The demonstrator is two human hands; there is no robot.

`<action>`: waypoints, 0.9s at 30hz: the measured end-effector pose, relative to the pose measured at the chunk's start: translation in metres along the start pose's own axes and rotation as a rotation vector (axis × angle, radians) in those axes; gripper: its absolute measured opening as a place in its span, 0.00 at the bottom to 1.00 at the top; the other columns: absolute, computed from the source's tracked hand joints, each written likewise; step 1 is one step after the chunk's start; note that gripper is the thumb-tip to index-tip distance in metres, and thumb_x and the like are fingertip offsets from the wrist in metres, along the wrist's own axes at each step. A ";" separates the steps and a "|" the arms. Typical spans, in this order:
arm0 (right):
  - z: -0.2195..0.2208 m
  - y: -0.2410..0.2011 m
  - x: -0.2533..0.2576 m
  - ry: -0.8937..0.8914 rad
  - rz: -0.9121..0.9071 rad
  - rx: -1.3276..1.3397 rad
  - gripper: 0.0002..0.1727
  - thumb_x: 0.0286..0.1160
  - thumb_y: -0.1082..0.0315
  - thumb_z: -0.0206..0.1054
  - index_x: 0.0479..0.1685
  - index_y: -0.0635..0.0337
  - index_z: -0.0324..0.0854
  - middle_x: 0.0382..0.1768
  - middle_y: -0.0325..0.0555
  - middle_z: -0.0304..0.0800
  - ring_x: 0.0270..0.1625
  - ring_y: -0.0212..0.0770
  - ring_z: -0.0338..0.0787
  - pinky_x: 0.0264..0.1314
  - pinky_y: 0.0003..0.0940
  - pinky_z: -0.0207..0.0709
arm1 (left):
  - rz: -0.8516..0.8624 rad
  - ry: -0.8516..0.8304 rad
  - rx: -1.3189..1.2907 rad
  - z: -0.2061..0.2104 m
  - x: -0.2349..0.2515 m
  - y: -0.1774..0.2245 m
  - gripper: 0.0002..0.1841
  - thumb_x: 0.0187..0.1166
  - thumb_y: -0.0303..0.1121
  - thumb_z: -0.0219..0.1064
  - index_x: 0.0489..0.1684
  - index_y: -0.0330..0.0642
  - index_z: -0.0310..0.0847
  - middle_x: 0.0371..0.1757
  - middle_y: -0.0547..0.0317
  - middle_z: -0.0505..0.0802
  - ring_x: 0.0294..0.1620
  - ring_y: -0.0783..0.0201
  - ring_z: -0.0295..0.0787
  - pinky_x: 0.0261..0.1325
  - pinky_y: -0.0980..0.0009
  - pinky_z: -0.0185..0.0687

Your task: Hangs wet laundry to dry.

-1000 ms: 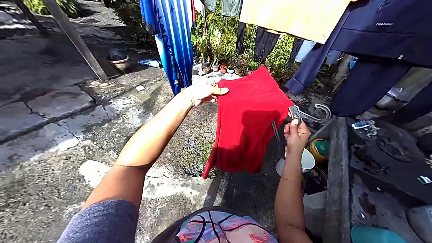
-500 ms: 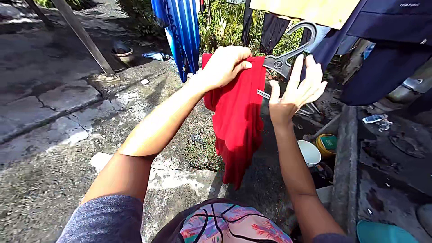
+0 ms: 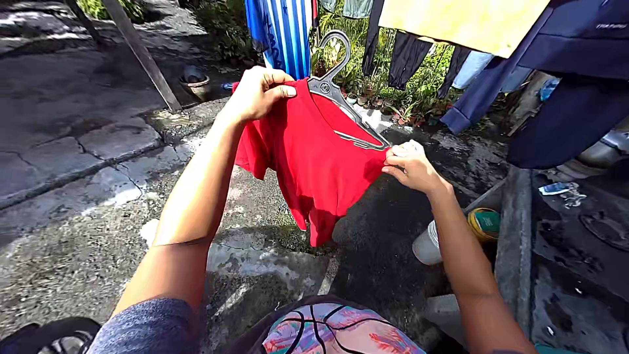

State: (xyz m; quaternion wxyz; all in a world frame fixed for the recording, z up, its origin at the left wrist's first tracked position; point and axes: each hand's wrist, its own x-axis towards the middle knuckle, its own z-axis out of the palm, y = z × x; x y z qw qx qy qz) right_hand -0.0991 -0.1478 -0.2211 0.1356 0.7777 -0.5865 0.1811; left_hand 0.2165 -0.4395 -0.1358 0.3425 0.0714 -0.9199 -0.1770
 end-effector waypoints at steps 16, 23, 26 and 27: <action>0.008 -0.050 0.107 1.183 0.111 -0.157 0.11 0.82 0.67 0.66 0.49 0.62 0.92 0.55 0.58 0.92 0.67 0.56 0.85 0.76 0.52 0.71 | -0.278 0.330 -0.471 0.088 -0.022 -0.003 0.12 0.88 0.31 0.60 0.52 0.33 0.88 0.48 0.58 0.94 0.49 0.77 0.88 0.61 0.73 0.82; 0.033 -0.026 0.002 1.034 0.689 0.387 0.15 0.78 0.68 0.70 0.53 0.73 0.83 0.41 0.45 0.86 0.41 0.26 0.84 0.48 0.23 0.80 | -0.142 0.378 -0.416 0.089 -0.036 0.011 0.14 0.85 0.33 0.62 0.51 0.33 0.91 0.52 0.50 0.96 0.58 0.65 0.90 0.69 0.58 0.80; -0.010 -0.007 -0.019 0.865 0.639 0.359 0.21 0.79 0.73 0.66 0.65 0.83 0.76 0.58 0.66 0.86 0.59 0.36 0.85 0.65 0.26 0.78 | -0.149 0.360 -0.370 0.083 -0.044 -0.006 0.15 0.86 0.36 0.61 0.50 0.34 0.92 0.52 0.49 0.95 0.59 0.59 0.90 0.69 0.51 0.80; -0.022 -0.004 -0.019 0.741 0.577 0.382 0.27 0.77 0.73 0.65 0.74 0.81 0.70 0.69 0.69 0.80 0.69 0.41 0.81 0.73 0.29 0.75 | -0.162 0.353 -0.360 0.080 -0.045 -0.007 0.16 0.86 0.37 0.62 0.52 0.34 0.92 0.54 0.49 0.95 0.61 0.58 0.90 0.71 0.50 0.79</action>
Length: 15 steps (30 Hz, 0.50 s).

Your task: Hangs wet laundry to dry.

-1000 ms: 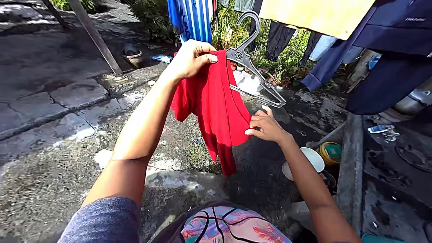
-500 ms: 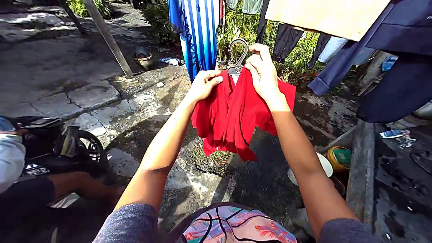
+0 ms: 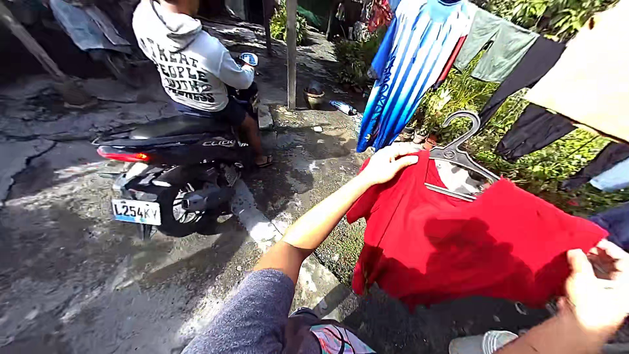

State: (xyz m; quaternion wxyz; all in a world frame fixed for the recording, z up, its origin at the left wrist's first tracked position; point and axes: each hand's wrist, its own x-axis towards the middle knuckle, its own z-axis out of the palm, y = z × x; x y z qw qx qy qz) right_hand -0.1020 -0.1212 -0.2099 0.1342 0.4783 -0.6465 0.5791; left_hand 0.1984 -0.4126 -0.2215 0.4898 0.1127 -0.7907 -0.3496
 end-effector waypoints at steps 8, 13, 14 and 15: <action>0.087 -0.062 0.010 -0.541 -0.245 -0.383 0.22 0.90 0.63 0.53 0.53 0.72 0.89 0.52 0.72 0.92 0.59 0.69 0.90 0.67 0.72 0.72 | 0.147 -0.068 0.265 -0.007 0.010 0.007 0.14 0.84 0.37 0.64 0.49 0.40 0.95 0.45 0.51 0.97 0.50 0.55 0.93 0.58 0.45 0.76; 0.141 -0.051 0.026 -0.347 -0.301 -0.265 0.22 0.88 0.63 0.56 0.55 0.76 0.89 0.52 0.72 0.92 0.58 0.64 0.93 0.68 0.61 0.77 | 0.182 -0.049 0.281 -0.028 0.035 -0.032 0.15 0.85 0.37 0.62 0.45 0.37 0.93 0.41 0.51 0.96 0.44 0.56 0.92 0.54 0.48 0.75; 0.151 -0.049 0.036 -0.335 -0.340 -0.242 0.23 0.88 0.62 0.55 0.54 0.76 0.88 0.51 0.71 0.93 0.56 0.61 0.93 0.66 0.57 0.79 | 0.236 -0.037 0.280 -0.035 0.045 -0.041 0.15 0.85 0.36 0.61 0.45 0.37 0.93 0.41 0.51 0.96 0.45 0.57 0.92 0.55 0.49 0.74; 0.160 -0.047 0.045 -0.338 -0.392 -0.227 0.24 0.88 0.62 0.54 0.53 0.77 0.88 0.48 0.71 0.93 0.52 0.58 0.93 0.62 0.54 0.80 | 0.307 -0.016 0.304 -0.043 0.055 -0.050 0.16 0.85 0.37 0.60 0.45 0.37 0.93 0.40 0.51 0.96 0.45 0.56 0.91 0.55 0.49 0.74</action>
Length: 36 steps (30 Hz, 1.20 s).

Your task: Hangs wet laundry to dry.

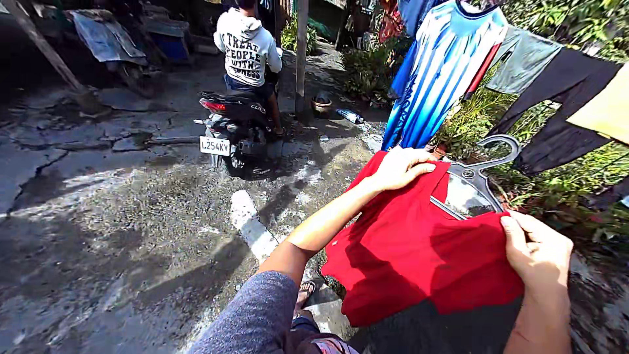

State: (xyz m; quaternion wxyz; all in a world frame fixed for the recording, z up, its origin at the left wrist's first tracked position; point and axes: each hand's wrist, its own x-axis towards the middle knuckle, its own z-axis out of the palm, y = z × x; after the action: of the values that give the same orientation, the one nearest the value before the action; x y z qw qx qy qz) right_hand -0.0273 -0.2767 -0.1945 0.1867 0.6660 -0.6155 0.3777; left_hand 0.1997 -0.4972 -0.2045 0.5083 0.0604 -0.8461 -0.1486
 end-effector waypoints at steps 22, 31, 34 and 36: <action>0.053 0.038 0.245 -0.158 0.135 -0.240 0.19 0.87 0.67 0.57 0.66 0.70 0.82 0.56 0.64 0.90 0.60 0.53 0.91 0.69 0.55 0.78 | 0.196 -0.220 -0.124 -0.017 0.234 -0.285 0.19 0.91 0.36 0.50 0.62 0.31 0.83 0.58 0.38 0.89 0.66 0.46 0.83 0.72 0.47 0.71; 0.058 0.031 0.401 0.116 0.582 -0.635 0.19 0.85 0.65 0.60 0.67 0.66 0.84 0.67 0.72 0.84 0.74 0.72 0.80 0.72 0.74 0.68 | -0.230 -0.019 -0.389 0.032 0.144 -0.314 0.29 0.88 0.46 0.57 0.86 0.44 0.66 0.88 0.49 0.70 0.89 0.47 0.61 0.86 0.39 0.56; 0.058 0.022 0.468 0.113 0.649 -0.742 0.23 0.77 0.67 0.65 0.69 0.70 0.79 0.72 0.74 0.78 0.77 0.73 0.76 0.70 0.76 0.69 | -0.551 -0.210 -0.502 0.067 0.047 -0.363 0.28 0.88 0.42 0.60 0.84 0.37 0.67 0.85 0.38 0.72 0.84 0.43 0.69 0.84 0.46 0.65; 0.063 0.016 0.506 0.082 0.680 -0.836 0.26 0.74 0.68 0.66 0.70 0.76 0.75 0.73 0.76 0.76 0.78 0.73 0.76 0.68 0.74 0.70 | -0.831 -0.341 -0.532 0.075 -0.018 -0.381 0.28 0.89 0.38 0.59 0.85 0.33 0.64 0.83 0.30 0.71 0.78 0.40 0.76 0.79 0.49 0.73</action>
State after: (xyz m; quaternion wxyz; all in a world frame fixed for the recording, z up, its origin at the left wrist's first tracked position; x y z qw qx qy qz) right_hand -0.0471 -0.6675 0.1325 0.3268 0.2827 -0.8866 0.1652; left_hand 0.1235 -0.8400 -0.3720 0.2592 0.2348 -0.7546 -0.5552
